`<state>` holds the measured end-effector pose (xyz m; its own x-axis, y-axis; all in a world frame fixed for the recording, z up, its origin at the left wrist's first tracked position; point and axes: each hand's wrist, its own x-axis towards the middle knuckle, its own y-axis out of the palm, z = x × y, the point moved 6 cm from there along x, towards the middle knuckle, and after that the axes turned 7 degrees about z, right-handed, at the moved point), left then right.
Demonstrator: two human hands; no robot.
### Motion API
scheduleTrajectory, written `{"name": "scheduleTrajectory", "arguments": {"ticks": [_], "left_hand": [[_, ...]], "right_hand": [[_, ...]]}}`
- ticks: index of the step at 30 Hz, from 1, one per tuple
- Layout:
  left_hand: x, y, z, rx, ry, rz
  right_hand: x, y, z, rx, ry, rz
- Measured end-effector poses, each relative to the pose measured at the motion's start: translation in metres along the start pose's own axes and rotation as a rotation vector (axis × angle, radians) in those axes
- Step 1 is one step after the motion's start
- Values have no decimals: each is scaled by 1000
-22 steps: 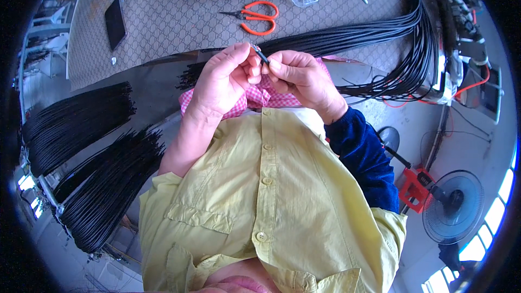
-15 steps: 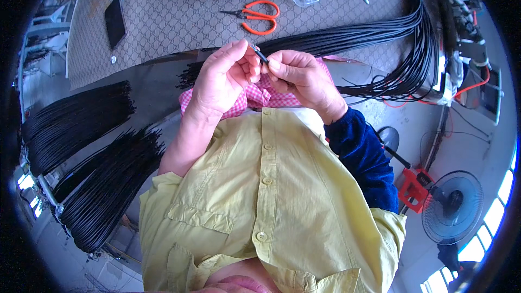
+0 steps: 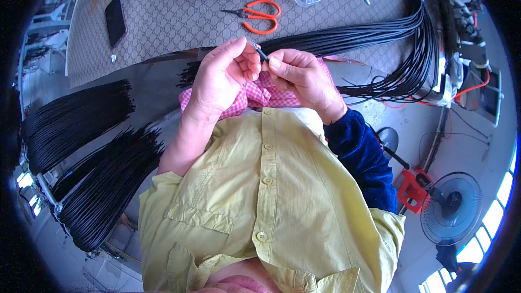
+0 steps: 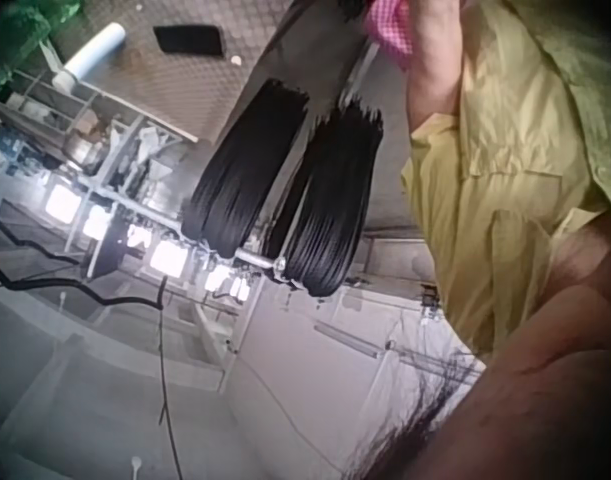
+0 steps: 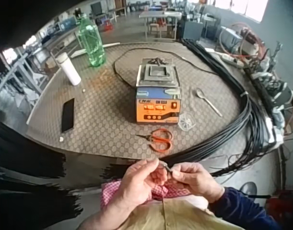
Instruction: Bundling black electrical wires or tubes using small plastic rings and a processing machine.
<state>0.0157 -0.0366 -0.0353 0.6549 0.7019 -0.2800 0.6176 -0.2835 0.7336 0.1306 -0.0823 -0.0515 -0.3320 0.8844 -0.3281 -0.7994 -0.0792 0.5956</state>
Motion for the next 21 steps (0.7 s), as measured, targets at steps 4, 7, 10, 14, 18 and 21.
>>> {"name": "scheduleTrajectory", "arguments": {"ticks": [4,7,10,14,18,21], "left_hand": [[1,0,0,12,7,3],[0,0,-1,29,6,-5],[-1,0,-2,75,3,-42],[0,-2,0,33,-3,-15],[1,-3,2,-37,-18,2],[1,-4,2,-36,-16,-1]], "right_hand": [[1,-1,0,-5,-18,-17],[0,-1,0,-23,-22,-29],[0,-1,1,-43,-28,-45],[1,-2,0,-42,-25,-26],[1,-2,2,-39,-16,-28],[1,-2,2,-54,-17,-37]]}}
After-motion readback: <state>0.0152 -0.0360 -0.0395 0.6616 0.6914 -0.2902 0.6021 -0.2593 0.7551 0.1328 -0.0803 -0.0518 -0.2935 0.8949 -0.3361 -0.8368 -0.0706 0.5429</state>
